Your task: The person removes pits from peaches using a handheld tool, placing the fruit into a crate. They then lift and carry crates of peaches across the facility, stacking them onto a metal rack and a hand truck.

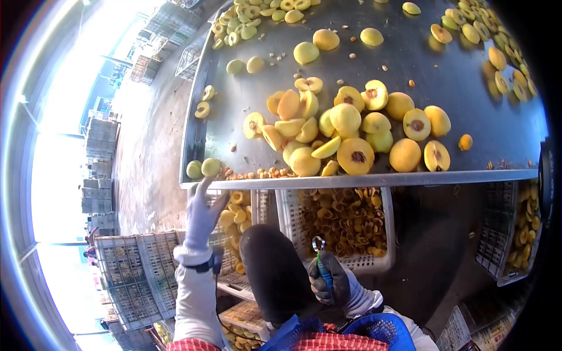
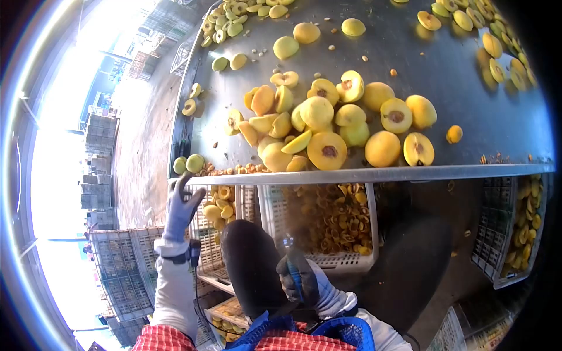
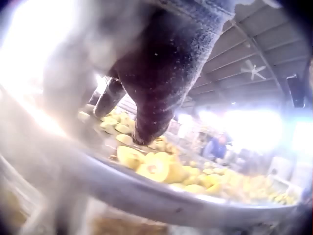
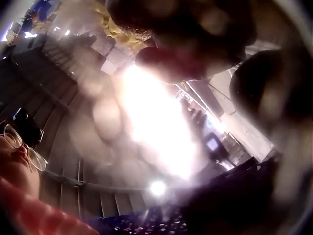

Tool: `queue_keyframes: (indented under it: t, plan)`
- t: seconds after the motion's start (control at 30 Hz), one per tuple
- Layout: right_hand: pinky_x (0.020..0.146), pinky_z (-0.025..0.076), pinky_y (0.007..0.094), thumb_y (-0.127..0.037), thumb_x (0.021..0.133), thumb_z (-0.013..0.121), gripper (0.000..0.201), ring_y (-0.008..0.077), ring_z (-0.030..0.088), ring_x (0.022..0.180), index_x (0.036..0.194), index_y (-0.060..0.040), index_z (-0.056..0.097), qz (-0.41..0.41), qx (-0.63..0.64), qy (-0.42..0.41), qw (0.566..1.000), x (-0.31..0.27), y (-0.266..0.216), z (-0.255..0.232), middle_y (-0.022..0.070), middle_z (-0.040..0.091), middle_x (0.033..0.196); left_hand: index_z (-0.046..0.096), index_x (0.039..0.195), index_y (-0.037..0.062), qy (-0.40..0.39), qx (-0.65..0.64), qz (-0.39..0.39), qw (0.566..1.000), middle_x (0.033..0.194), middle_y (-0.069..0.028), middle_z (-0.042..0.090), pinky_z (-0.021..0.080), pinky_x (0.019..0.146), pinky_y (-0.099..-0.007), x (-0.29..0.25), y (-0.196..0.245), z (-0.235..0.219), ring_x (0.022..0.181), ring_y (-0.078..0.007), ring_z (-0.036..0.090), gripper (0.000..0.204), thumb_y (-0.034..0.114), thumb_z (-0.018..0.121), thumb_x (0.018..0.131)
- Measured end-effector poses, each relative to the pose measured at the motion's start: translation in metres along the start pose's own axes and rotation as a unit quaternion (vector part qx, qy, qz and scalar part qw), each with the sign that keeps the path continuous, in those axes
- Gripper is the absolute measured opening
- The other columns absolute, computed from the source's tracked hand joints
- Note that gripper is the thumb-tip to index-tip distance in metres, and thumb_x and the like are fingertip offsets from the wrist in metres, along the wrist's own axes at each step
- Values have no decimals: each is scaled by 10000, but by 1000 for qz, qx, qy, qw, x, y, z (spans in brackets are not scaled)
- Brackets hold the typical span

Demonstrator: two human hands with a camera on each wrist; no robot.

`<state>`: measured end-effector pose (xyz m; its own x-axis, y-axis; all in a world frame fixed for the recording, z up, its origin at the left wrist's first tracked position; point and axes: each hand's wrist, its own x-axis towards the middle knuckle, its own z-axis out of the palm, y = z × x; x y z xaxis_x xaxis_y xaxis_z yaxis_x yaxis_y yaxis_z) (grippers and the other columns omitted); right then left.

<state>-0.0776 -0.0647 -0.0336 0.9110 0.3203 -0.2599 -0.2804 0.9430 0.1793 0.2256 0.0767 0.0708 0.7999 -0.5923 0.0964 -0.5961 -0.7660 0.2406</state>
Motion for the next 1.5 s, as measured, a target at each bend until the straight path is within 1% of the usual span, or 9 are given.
queue_keyframes:
  t: [0.07,0.1,0.23,0.33,0.5,0.7,0.93,1.17,1.5]
  plan:
    - [362,337,249,-439,962,399,393,120,420,417,958,-59,501,-5,-12,32,999,4,-2,0,21,475,599,561,1212,55,10,-32,69,997,1072,-99,604,506,693,-270,59,34,18,760,-146,629,471,181,727,789]
    - [363,345,253,-433,960,411,386,124,425,416,956,-58,501,-5,-16,49,999,6,-5,2,23,476,597,533,1248,142,-66,-38,-4,997,1181,-118,535,491,779,-347,89,50,25,777,-216,646,547,310,728,766]
    - [359,371,267,-426,950,450,366,139,452,407,953,-64,502,-40,-47,135,989,8,-8,14,34,488,585,459,1295,206,-138,100,141,975,1322,-156,437,459,924,-414,176,35,99,1135,-343,515,637,263,725,719]
    - [349,383,269,-418,952,462,350,154,480,399,964,-71,502,-89,-83,187,975,10,-12,13,45,497,574,558,1178,159,-184,-136,116,967,1069,-153,617,470,885,-405,197,3,120,1050,-341,570,502,194,728,707]
    - [362,346,240,-464,938,471,417,119,434,386,947,-51,534,-218,-174,218,935,5,-27,34,21,483,553,593,1173,84,-27,-129,193,972,1126,-181,566,474,856,-352,69,93,40,999,-284,589,561,8,729,634]
    - [404,366,210,-260,922,551,295,86,471,446,1100,-26,530,-290,-231,206,906,5,-26,42,20,554,672,543,1215,70,-209,-245,282,904,1235,-208,500,417,971,-426,-55,145,38,1159,-391,490,640,33,742,607]
    - [804,456,245,-118,872,634,362,120,565,913,1180,13,494,-340,-295,176,875,-8,-15,52,62,599,988,456,1264,-38,-157,-638,-166,735,1104,-113,582,478,862,-297,-106,177,53,971,-183,584,580,419,522,914]
    - [577,489,392,-169,860,607,222,337,621,632,974,-4,512,-407,-738,206,498,-27,-8,48,178,601,731,591,1084,-25,-85,-552,-221,799,985,-95,622,478,770,-267,-117,170,62,886,-138,587,454,388,448,962]
    - [585,492,418,-204,896,553,230,376,629,681,984,6,525,-350,-718,224,559,-32,5,50,235,593,717,608,1066,-33,-21,-553,-158,818,959,-98,630,459,799,-268,-131,184,62,878,-146,578,375,305,509,939]
